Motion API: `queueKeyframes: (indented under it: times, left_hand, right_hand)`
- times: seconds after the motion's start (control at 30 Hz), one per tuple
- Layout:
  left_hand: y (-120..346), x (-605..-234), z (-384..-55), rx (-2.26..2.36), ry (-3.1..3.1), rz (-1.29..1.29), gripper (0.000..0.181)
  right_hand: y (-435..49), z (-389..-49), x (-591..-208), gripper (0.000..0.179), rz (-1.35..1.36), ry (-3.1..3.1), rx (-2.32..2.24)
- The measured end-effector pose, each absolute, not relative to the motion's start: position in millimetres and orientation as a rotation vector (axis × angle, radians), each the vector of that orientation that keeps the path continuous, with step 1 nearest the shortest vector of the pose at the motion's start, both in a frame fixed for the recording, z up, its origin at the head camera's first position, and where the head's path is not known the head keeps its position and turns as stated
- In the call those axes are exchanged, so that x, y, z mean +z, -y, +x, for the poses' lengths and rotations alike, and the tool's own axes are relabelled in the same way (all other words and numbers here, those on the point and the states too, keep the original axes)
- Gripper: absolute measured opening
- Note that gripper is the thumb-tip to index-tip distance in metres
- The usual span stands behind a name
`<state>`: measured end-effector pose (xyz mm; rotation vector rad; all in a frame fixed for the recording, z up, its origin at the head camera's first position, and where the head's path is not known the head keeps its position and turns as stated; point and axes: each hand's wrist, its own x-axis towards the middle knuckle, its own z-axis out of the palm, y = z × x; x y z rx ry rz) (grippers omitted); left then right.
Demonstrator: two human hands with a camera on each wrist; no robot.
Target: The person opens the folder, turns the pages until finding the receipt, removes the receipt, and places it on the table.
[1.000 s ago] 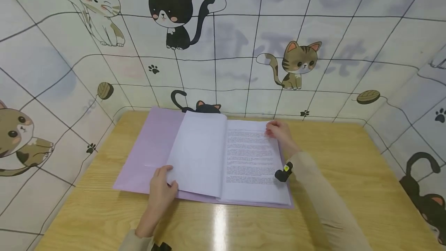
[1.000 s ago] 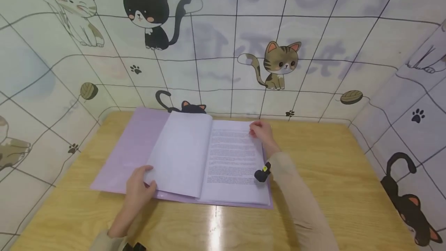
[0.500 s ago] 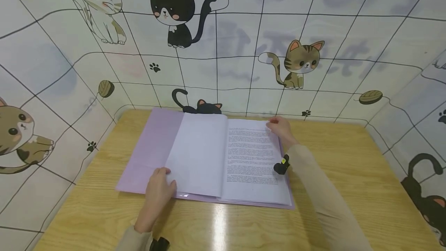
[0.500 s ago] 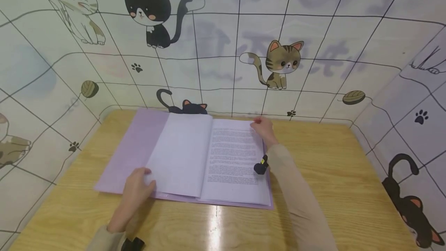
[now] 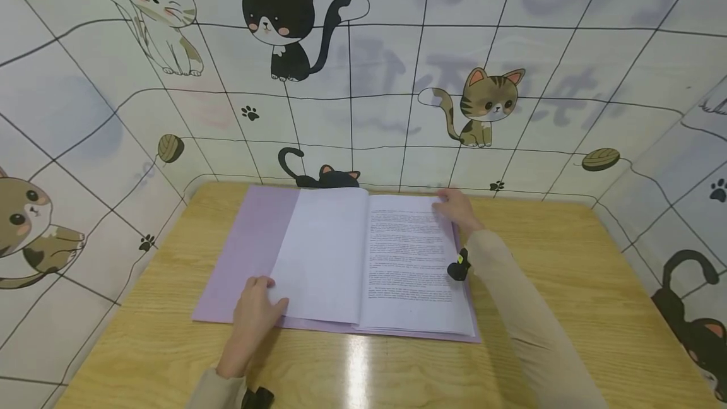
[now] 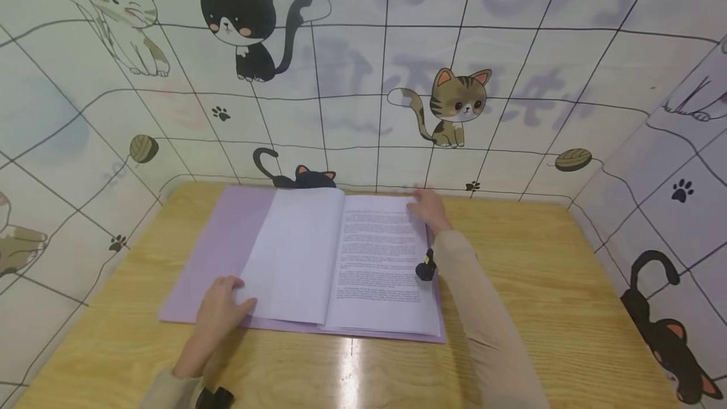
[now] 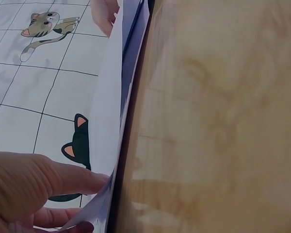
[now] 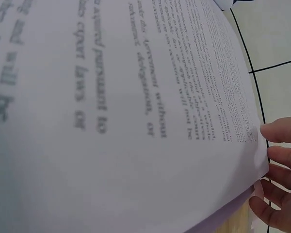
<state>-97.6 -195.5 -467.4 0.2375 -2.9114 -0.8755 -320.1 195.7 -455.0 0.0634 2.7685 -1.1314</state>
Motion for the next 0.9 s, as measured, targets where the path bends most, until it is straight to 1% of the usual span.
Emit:
queueKeyframes:
  times: [0.13,0.27,0.43,0.8,0.9]
  left_hand:
    - [197,-469,-98,-0.884,2.918,0.252,0.040]
    - [197,-471,-99,-0.874,2.908,0.234,0.038]
    - [197,-474,-102,-0.856,2.852,0.152,0.033]
    - [201,-482,-105,-0.972,2.791,0.025,0.032]
    - [202,-483,-106,-1.003,2.783,-0.017,0.032]
  right_hand:
    - [-196,-322,-455,0.055,0.040,-2.782,-1.116]
    - [-196,-322,-454,0.055,0.007,-2.840,-1.074]
    - [-194,-319,-451,0.053,0.003,-2.894,-1.017]
    - [-193,-316,-450,0.040,0.036,-2.916,-1.117]
    - [-194,-316,-450,0.040,0.043,-2.930,-1.105]
